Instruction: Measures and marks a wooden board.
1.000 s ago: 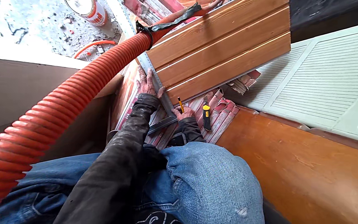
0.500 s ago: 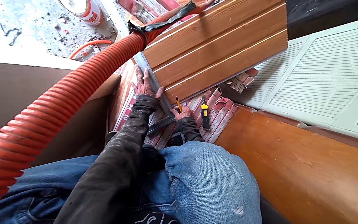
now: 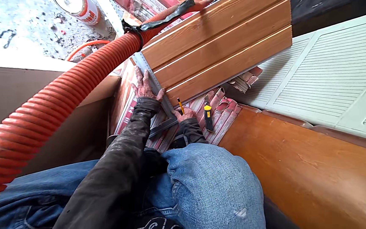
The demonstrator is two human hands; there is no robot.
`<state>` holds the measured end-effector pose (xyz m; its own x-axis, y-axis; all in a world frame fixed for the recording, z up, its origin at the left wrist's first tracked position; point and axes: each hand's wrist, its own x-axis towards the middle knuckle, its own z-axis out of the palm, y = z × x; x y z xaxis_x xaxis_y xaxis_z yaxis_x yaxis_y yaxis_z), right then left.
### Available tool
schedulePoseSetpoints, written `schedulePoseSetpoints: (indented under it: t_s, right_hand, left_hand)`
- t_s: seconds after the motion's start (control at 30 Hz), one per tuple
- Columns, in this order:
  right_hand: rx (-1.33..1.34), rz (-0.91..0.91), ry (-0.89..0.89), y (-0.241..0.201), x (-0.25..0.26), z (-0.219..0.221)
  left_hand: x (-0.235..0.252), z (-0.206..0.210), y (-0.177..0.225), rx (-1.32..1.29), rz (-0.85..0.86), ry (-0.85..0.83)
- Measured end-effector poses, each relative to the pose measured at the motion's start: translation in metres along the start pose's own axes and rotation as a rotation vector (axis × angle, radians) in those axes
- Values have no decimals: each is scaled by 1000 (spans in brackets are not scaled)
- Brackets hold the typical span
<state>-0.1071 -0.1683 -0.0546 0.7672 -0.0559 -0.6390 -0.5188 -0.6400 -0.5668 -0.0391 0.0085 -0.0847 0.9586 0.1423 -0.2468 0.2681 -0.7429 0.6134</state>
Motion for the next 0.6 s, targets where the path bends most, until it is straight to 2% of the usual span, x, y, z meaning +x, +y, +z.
schedulePoseSetpoints:
  t_s: [0.2,0.6]
  right_hand:
    - [-26,18,-46,-7,-2,-6]
    - [16,10,-28,3,3,1]
  left_hand:
    - [-2,-2,2,-22,11,16]
    - [0,-1,-6,23,21,-38]
